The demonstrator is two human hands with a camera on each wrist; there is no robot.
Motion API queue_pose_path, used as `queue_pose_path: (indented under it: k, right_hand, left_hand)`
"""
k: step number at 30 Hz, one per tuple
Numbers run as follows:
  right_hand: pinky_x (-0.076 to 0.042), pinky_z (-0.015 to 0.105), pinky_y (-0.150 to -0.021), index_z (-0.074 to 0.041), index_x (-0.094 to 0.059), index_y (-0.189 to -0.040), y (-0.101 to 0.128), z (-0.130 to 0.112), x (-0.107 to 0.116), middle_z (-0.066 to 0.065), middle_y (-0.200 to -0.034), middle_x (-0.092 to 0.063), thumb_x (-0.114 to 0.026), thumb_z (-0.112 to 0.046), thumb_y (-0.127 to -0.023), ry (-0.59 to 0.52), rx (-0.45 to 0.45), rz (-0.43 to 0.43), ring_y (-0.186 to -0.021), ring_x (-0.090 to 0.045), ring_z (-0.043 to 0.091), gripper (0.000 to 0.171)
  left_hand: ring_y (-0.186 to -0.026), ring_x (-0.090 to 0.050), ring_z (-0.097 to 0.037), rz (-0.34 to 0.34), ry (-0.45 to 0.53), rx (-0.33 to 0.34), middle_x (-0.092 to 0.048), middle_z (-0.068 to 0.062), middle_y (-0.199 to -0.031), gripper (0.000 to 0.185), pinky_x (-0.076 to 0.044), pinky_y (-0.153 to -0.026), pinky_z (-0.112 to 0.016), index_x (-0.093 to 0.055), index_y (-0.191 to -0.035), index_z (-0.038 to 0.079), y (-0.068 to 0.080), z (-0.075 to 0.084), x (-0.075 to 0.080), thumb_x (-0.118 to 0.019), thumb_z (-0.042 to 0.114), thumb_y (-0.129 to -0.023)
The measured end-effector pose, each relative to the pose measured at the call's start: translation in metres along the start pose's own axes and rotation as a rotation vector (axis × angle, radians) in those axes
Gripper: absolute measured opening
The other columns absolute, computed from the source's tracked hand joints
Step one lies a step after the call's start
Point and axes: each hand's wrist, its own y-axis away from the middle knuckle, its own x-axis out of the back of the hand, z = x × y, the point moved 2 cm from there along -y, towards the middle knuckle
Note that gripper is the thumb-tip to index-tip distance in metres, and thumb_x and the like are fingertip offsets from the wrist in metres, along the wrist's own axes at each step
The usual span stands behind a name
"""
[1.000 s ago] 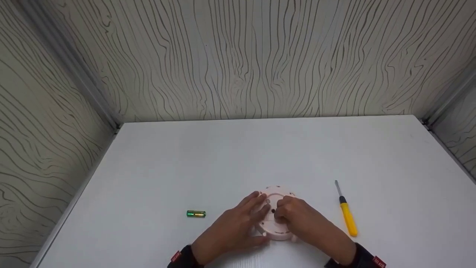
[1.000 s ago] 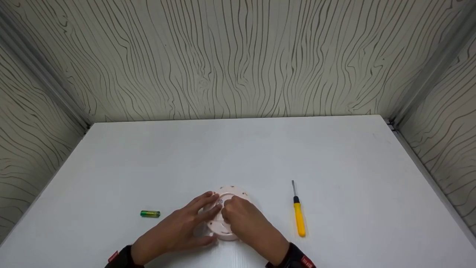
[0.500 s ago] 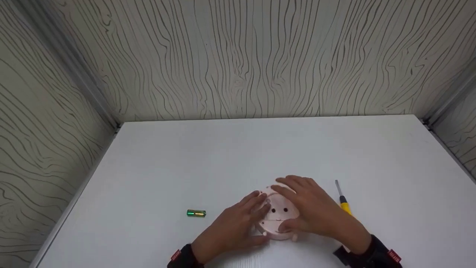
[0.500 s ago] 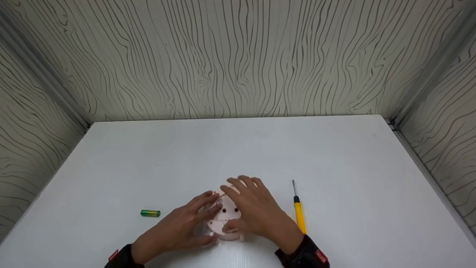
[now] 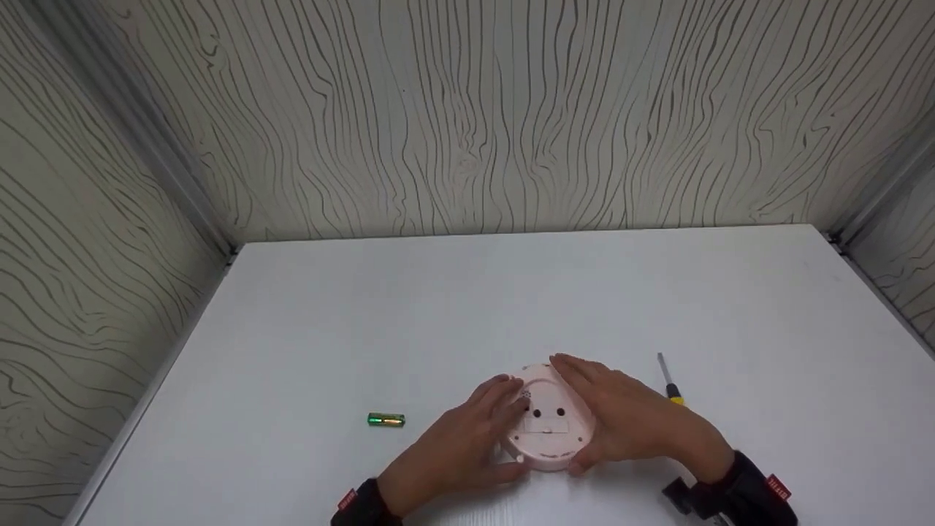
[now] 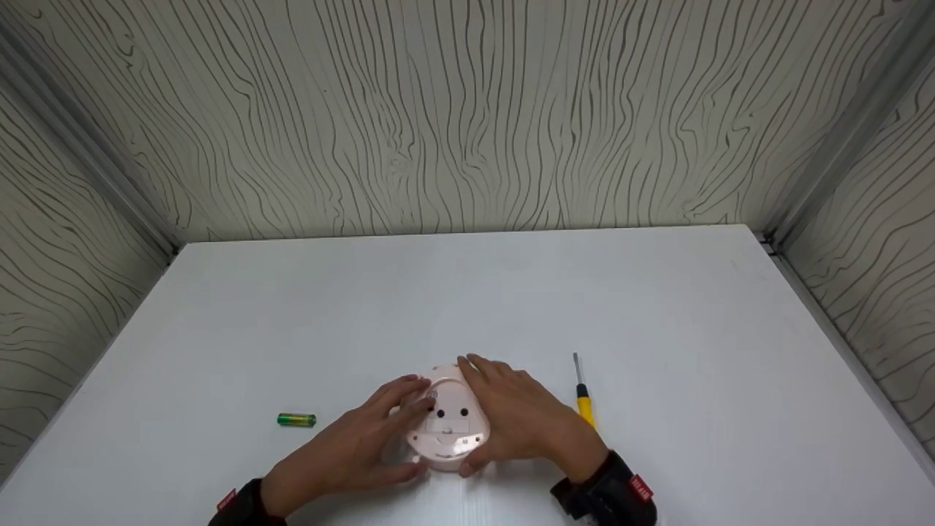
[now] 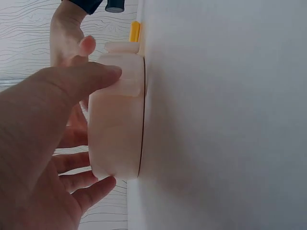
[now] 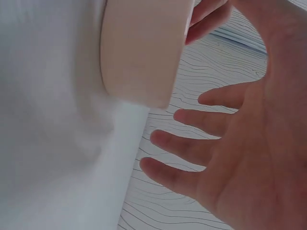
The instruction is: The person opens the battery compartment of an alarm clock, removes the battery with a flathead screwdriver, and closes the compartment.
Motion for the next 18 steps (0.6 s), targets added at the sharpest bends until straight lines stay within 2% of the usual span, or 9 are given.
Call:
queue_pose_path:
  k: [5,10,14,18]
  right_hand:
    - [-0.047,0.043,-0.089,-0.015,-0.017,-0.145,-0.0028,0.0020,-0.0058,0.000,-0.148,-0.021,-0.067,-0.068,-0.060,-0.100,-0.037,-0.079,-0.121,-0.045,0.020,0.113]
    - [-0.046,0.044,-0.089,-0.021,-0.014,-0.146,-0.0052,0.0013,-0.0074,-0.002,-0.147,-0.020,-0.068,-0.066,-0.059,-0.135,-0.069,-0.097,-0.122,-0.043,0.018,0.112]
    - [-0.044,0.044,-0.092,-0.023,-0.014,-0.145,-0.0050,0.0019,-0.0085,-0.003,-0.148,-0.019,-0.070,-0.065,-0.058,-0.155,-0.083,-0.100,-0.124,-0.041,0.017,0.112]
    - [-0.043,0.045,-0.095,-0.023,-0.015,-0.145,-0.0048,0.0036,-0.0087,-0.004,-0.148,-0.019,-0.070,-0.065,-0.058,-0.166,-0.095,-0.094,-0.124,-0.040,0.016,0.112]
  left_hand:
    - [-0.138,-0.020,-0.015,0.011,-0.018,-0.008,-0.025,0.002,-0.149,0.073,-0.041,-0.098,-0.032,-0.032,-0.141,0.023,-0.0017,-0.0003,-0.0004,-0.052,0.059,-0.081]
    - [-0.139,-0.019,-0.015,0.019,-0.013,-0.011,-0.024,0.002,-0.149,0.071,-0.042,-0.098,-0.033,-0.032,-0.140,0.022,-0.0013,-0.0018,-0.0013,-0.050,0.060,-0.082]
    - [-0.138,-0.020,-0.016,0.021,-0.014,-0.009,-0.023,0.002,-0.149,0.074,-0.043,-0.097,-0.036,-0.030,-0.142,0.023,-0.0018,-0.0015,-0.0016,-0.042,0.066,-0.082]
    - [-0.135,-0.025,-0.016,0.061,-0.031,-0.015,-0.029,0.001,-0.145,0.073,-0.044,-0.096,-0.035,-0.034,-0.140,0.023,-0.0049,-0.0005,-0.0010,-0.040,0.066,-0.082]
